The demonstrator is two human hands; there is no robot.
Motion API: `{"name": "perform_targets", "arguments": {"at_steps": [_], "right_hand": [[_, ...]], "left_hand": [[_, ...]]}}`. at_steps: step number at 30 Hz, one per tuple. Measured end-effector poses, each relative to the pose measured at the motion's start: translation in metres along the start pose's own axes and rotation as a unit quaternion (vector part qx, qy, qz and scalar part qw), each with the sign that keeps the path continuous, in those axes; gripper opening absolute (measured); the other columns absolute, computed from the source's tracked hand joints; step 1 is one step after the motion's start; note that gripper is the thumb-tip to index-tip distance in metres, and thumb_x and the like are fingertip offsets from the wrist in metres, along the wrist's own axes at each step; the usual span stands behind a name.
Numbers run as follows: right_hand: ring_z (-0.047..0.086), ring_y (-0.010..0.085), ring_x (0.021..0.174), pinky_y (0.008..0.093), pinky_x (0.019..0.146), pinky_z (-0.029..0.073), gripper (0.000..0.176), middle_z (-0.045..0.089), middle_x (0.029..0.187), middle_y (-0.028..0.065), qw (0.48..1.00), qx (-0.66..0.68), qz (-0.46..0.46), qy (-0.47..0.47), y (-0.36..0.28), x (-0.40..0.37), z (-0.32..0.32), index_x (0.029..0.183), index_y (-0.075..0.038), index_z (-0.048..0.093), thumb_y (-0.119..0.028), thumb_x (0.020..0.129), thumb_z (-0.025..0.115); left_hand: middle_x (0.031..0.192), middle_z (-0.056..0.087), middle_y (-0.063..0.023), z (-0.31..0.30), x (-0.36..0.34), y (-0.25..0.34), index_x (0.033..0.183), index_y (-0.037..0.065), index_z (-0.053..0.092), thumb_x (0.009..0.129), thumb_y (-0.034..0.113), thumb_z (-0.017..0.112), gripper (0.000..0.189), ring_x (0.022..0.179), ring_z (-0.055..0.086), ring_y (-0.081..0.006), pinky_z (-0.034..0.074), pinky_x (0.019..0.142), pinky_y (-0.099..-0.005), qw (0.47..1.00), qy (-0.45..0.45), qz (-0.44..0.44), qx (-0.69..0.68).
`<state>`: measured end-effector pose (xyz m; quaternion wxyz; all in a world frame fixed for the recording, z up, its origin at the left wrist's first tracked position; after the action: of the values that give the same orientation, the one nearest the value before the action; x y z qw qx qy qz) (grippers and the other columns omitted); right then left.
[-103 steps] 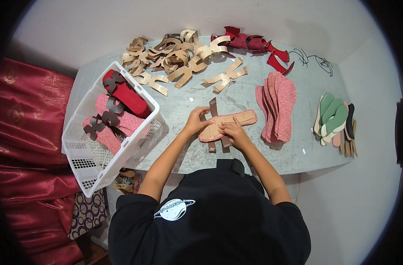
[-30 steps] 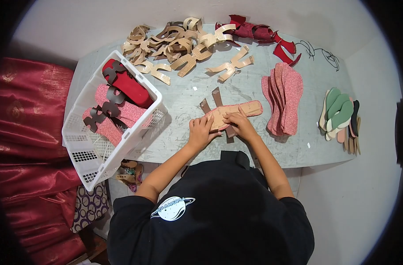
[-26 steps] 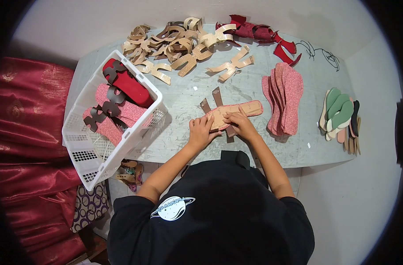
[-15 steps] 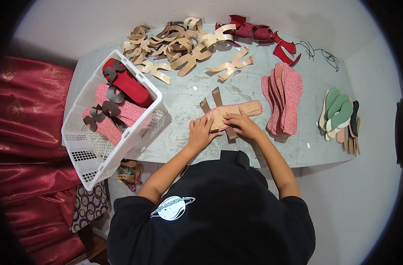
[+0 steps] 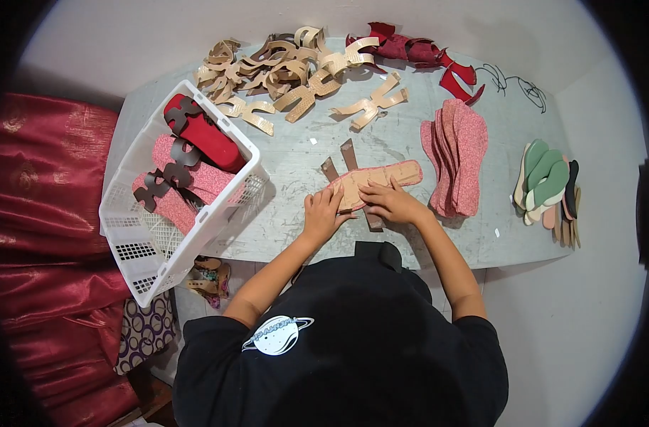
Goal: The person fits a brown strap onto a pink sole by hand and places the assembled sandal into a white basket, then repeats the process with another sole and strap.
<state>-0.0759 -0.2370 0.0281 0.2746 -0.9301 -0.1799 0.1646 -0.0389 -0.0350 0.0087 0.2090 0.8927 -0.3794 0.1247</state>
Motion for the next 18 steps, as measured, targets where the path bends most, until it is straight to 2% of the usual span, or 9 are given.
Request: {"name": "perform_targets", "arguments": {"at_steps": [4, 10, 12, 18], "right_hand": [[0.029, 0.0190, 0.131, 0.0605, 0.104, 0.014, 0.062, 0.036, 0.139, -0.0024, 0.999, -0.031, 0.004, 0.011, -0.0038, -0.0028, 0.0011, 0.130, -0.018, 0.044, -0.022, 0.072, 0.068], [0.029, 0.0193, 0.131, 0.0590, 0.106, 0.014, 0.067, 0.035, 0.140, -0.0037, 0.999, -0.022, 0.021, 0.029, -0.0083, -0.0051, 0.0024, 0.130, -0.019, 0.043, -0.019, 0.069, 0.070], [0.029, 0.0193, 0.131, 0.0583, 0.106, 0.013, 0.067, 0.035, 0.140, -0.0038, 0.999, -0.022, 0.025, 0.033, -0.0107, -0.0058, 0.0024, 0.130, -0.019, 0.043, -0.019, 0.069, 0.070], [0.029, 0.0195, 0.131, 0.0570, 0.107, 0.012, 0.067, 0.034, 0.140, -0.0040, 0.999, -0.020, 0.026, 0.043, -0.0088, -0.0061, 0.0058, 0.130, -0.019, 0.043, -0.019, 0.069, 0.070]], "left_hand": [[0.100, 0.049, -0.0073, 0.0016, -0.0017, -0.0009, 0.118, 0.007, 0.052, 0.064, 0.050, 0.067, 0.070, 0.091, 0.045, -0.0220, 0.030, 0.080, -0.0378, 1.000, -0.001, -0.001, -0.005], [0.103, 0.049, -0.0075, 0.0012, -0.0033, -0.0046, 0.120, 0.007, 0.051, 0.067, 0.051, 0.065, 0.071, 0.092, 0.045, -0.0223, 0.029, 0.082, -0.0378, 1.000, 0.001, 0.002, -0.014], [0.109, 0.050, -0.0085, 0.0020, -0.0042, -0.0068, 0.123, 0.008, 0.050, 0.067, 0.049, 0.067, 0.071, 0.097, 0.045, -0.0226, 0.028, 0.086, -0.0385, 0.999, -0.033, -0.017, -0.034], [0.105, 0.051, -0.0078, 0.0010, -0.0027, -0.0071, 0.124, 0.010, 0.049, 0.068, 0.049, 0.067, 0.070, 0.095, 0.046, -0.0231, 0.028, 0.084, -0.0377, 0.997, -0.027, -0.039, -0.062]]}}
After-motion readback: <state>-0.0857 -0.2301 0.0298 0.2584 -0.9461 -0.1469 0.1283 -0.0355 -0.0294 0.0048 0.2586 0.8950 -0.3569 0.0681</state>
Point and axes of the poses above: each hand's wrist, its own x-axis towards the middle knuckle, its own z-axis out of the palm, y = z × x, the point moved 2 cm from there along x, towards the middle knuckle
